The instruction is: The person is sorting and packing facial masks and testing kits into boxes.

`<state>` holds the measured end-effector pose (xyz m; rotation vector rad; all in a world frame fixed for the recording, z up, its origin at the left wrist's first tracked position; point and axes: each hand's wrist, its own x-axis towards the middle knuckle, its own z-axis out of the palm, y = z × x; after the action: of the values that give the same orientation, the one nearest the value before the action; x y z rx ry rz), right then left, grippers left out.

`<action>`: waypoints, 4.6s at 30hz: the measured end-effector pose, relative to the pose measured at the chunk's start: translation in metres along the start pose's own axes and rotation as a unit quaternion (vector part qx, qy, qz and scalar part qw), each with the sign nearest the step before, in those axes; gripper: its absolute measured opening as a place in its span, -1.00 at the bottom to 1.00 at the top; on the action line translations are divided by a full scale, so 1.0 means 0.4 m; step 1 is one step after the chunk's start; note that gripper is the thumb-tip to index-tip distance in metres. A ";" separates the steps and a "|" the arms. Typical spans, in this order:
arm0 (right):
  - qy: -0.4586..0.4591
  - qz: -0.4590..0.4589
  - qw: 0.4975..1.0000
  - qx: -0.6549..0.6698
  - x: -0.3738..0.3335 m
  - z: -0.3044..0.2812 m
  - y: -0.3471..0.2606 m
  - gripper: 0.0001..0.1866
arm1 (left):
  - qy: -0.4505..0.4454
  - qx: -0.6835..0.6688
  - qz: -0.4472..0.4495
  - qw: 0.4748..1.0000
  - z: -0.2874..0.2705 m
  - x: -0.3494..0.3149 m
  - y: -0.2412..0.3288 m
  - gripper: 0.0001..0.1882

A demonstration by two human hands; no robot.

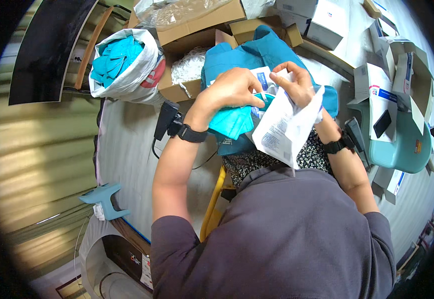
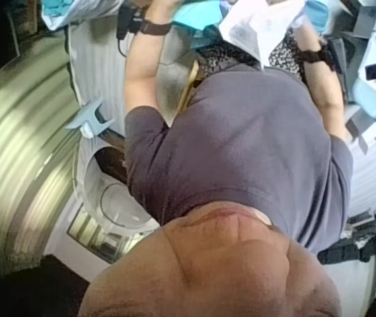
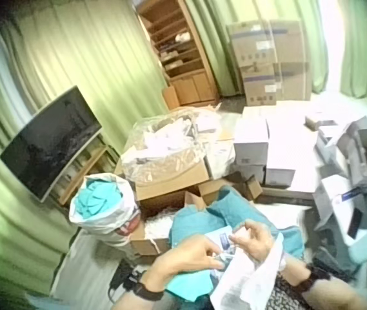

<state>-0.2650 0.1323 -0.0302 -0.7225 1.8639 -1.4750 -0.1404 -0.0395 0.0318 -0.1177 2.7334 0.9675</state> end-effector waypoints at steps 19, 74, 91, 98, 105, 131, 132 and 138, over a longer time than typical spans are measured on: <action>-0.008 -0.066 0.985 -0.157 0.118 0.044 0.101 -0.79 | 0.485 -0.349 -0.001 0.802 -0.158 -0.263 -0.094 -0.86; -0.042 -0.181 0.981 -0.050 -0.037 -0.033 -0.115 -0.56 | 0.604 -0.252 0.056 0.754 -0.162 -0.326 0.005 -0.75; -0.158 -0.086 0.983 0.045 -0.013 -0.097 -0.062 -0.51 | 0.144 0.095 -0.169 0.970 0.088 0.110 -0.188 -0.69; -0.106 -0.100 0.985 0.091 -0.004 -0.081 -0.050 -0.36 | 0.255 -0.003 -0.035 0.966 0.028 0.025 -0.057 -0.76; -0.048 -0.093 0.989 -0.109 -0.006 0.003 -0.089 -0.81 | 0.280 0.069 0.052 0.956 0.055 0.012 -0.005 -0.81; -0.243 -0.041 0.968 0.052 -0.079 -0.030 -0.190 -0.57 | 0.638 -0.403 0.045 0.655 0.083 -0.090 0.064 -0.86; -0.239 -0.036 0.968 0.062 -0.072 -0.033 -0.175 -0.62 | 0.617 -0.408 0.044 0.671 0.085 -0.091 0.054 -0.86; -0.150 -0.059 0.986 -0.044 -0.008 -0.073 -0.122 -0.75 | 0.578 -0.204 -0.066 0.787 -0.031 -0.170 0.057 -0.79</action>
<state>-0.2839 0.1421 0.0226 -1.0519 1.6853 -1.2790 -0.0804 -0.0298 0.0719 -1.3865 3.2912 1.8836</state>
